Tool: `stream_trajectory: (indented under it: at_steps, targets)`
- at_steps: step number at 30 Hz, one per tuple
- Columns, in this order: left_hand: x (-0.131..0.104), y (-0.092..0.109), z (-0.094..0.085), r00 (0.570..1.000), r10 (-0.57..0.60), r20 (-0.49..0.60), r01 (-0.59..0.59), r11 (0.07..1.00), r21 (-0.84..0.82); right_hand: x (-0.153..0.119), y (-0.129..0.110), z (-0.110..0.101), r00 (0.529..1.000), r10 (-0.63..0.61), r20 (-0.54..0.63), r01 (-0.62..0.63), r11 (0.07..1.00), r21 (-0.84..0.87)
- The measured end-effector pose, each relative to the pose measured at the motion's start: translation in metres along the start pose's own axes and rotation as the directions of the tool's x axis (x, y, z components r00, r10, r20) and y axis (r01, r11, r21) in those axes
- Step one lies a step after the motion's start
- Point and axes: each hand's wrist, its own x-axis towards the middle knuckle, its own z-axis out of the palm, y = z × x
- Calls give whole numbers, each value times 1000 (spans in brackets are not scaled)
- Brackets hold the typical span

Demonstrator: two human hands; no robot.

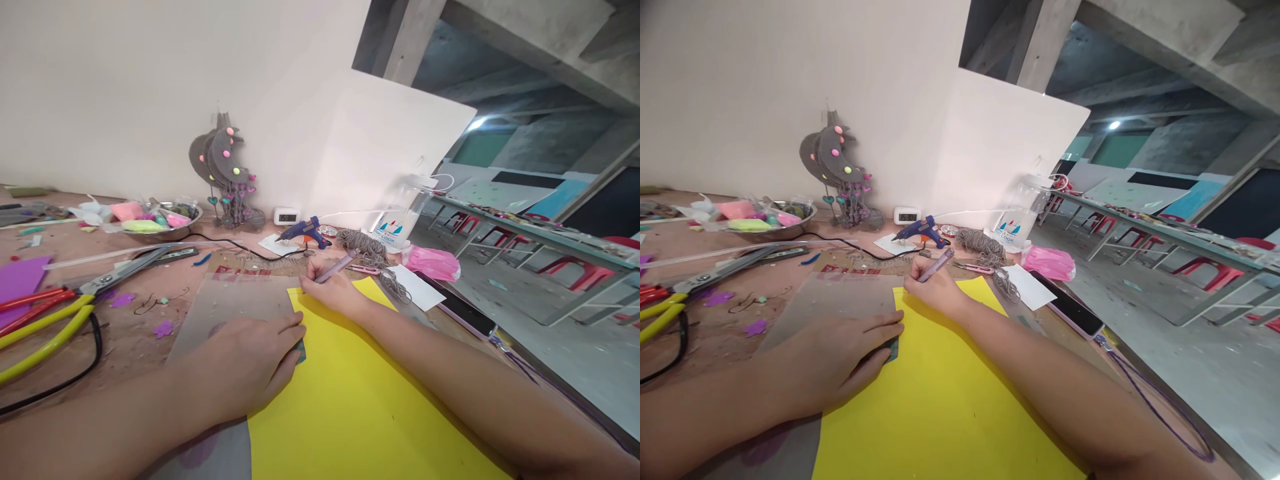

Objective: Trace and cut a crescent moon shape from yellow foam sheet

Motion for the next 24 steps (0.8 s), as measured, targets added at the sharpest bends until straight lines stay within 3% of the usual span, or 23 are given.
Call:
stream_trajectory:
  at_steps: [24]
  targets:
    - [-1, -1, 2, 1000, -3, 1, 3, 1000, -2, -1, -2, 0, 1000, 1, 32, -2, 999, 51]
